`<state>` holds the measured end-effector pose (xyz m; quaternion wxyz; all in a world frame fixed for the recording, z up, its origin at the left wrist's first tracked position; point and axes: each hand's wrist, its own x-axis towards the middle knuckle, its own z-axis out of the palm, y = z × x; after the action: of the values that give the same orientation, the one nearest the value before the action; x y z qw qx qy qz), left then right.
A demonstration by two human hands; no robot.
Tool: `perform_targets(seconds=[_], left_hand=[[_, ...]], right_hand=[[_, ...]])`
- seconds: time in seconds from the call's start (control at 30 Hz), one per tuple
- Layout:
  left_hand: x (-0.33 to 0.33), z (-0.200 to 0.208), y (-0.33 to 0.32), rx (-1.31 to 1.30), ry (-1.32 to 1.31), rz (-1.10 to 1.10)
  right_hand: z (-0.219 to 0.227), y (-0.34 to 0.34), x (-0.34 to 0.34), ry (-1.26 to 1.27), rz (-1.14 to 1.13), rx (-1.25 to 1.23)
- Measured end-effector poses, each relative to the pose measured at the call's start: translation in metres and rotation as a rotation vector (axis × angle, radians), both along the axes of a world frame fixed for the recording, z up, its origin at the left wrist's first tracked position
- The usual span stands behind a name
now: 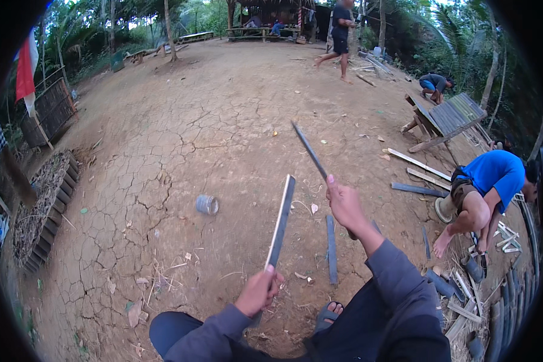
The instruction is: The person sits on the ground and uses a large knife to shave and smooth a piece of bamboo. They hold the bamboo with one hand and carefully scrape the blade along its length to remove the outer layer and flatten the surface.
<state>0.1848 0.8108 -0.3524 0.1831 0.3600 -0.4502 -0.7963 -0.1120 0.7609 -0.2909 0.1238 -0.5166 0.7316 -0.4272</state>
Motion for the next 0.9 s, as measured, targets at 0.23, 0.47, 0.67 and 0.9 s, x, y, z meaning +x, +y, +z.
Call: perform_targets(seconds=[0.23,0.47,0.67,0.9], left_hand=[[-0.001,0.004,-0.015,0.077,0.321,0.182],[-0.008,-0.003,0.003,0.182,0.377,0.171],[-0.021,0.008,0.010,-0.028,0.026,0.191],[-0.023,0.008,0.027,0.016,0.085,0.137]], right_hand=[[0.007,0.039,0.060,0.379,0.464,-0.044],[-0.027,0.058,0.105,0.389,0.632,-0.058],[-0.024,0.063,0.105,0.459,0.706,-0.134],[-0.020,0.035,0.073,0.407,0.410,0.012]])
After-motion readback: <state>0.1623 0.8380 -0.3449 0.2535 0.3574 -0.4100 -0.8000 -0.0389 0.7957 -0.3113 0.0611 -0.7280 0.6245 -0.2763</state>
